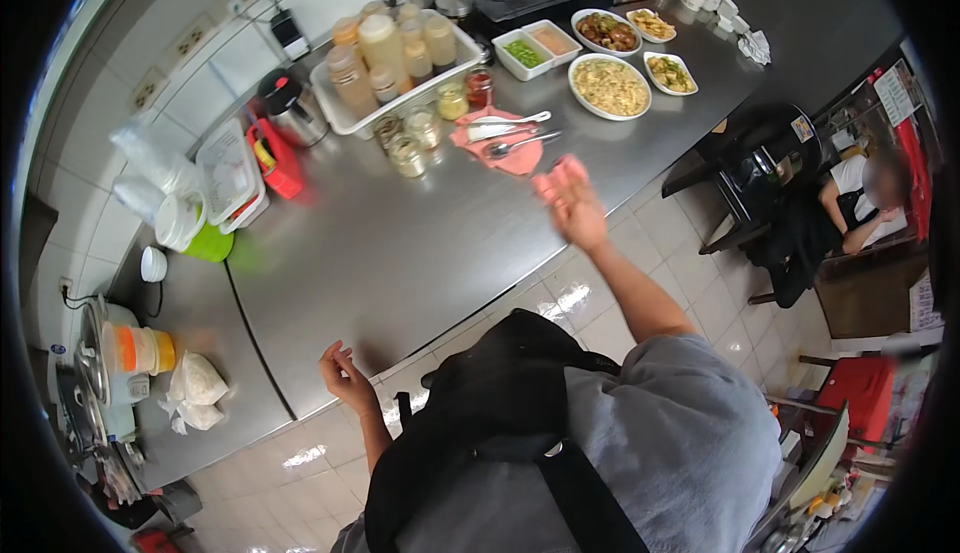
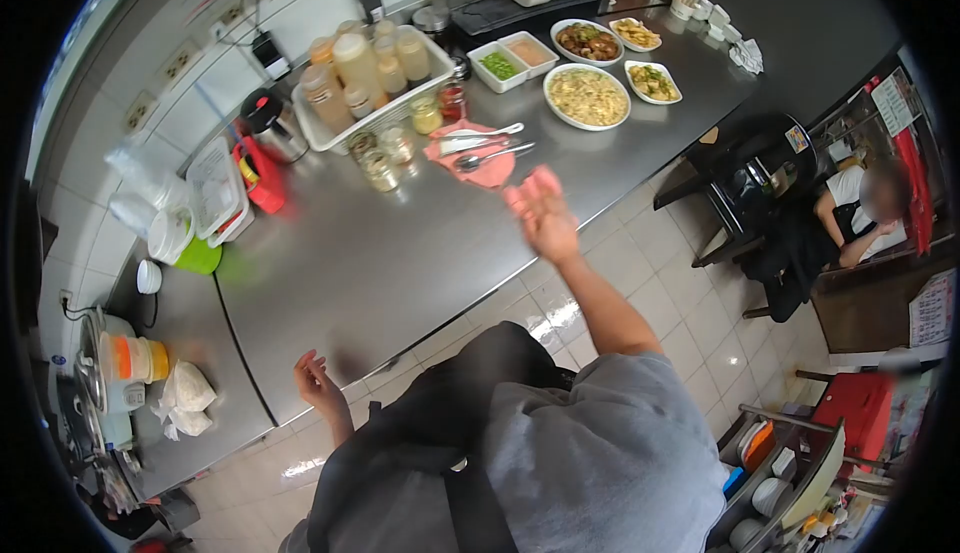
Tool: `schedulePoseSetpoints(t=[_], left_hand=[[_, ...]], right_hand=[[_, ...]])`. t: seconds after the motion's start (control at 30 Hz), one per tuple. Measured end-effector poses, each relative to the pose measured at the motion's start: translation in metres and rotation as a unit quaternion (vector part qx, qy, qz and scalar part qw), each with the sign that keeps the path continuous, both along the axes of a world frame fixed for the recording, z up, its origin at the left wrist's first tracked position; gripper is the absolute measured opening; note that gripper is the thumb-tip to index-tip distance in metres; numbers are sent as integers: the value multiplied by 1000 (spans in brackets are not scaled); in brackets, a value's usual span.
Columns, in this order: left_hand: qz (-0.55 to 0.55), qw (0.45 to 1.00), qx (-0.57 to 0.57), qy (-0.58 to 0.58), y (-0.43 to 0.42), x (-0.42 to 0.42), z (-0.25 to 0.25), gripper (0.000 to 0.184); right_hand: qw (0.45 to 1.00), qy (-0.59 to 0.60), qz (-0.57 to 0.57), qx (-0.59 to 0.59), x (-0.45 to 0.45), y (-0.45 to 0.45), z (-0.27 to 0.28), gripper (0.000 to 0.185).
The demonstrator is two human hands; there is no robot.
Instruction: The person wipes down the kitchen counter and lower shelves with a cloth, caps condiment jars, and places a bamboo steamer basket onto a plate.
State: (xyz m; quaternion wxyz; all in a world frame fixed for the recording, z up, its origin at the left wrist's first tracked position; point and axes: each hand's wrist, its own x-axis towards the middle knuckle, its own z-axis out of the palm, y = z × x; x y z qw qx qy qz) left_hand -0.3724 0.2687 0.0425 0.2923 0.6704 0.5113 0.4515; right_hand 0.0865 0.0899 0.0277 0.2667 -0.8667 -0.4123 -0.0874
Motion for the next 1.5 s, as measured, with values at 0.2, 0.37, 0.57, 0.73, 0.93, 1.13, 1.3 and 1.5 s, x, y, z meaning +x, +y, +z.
schedulePoseSetpoints(t=[0.2, 0.37, 0.57, 0.73, 0.93, 1.13, 1.3, 1.5], left_hand=[[-10, 999, -36, -37, -63, 111, 4, 18], [12, 999, -38, -30, -108, 151, 13, 18], [53, 995, -56, -60, -143, 171, 28, 19], [49, 995, -32, -81, -178, 191, 30, 19], [83, 990, -49, -104, -259, 200, -5, 18], [112, 967, -196, -120, -363, 206, -63, 18], [90, 978, -169, -85, -385, 227, -39, 19], [124, 987, -85, -65, -371, 268, -21, 19]], right_hand=[[983, -112, -147, -27, 217, -101, -53, 48], [948, 8, -309, -76, 338, -146, -74, 57], [882, 194, -413, 115, 348, -138, -86, 62], [790, 176, -224, 543, 269, -87, -126, 48], [525, 520, -218, 637, 87, -36, -33, 63], [591, 771, 119, 203, 7, -37, -6, 59], [782, 481, 384, 95, 4, -59, 33, 46], [931, -155, 319, 82, 142, -90, -7, 51]])
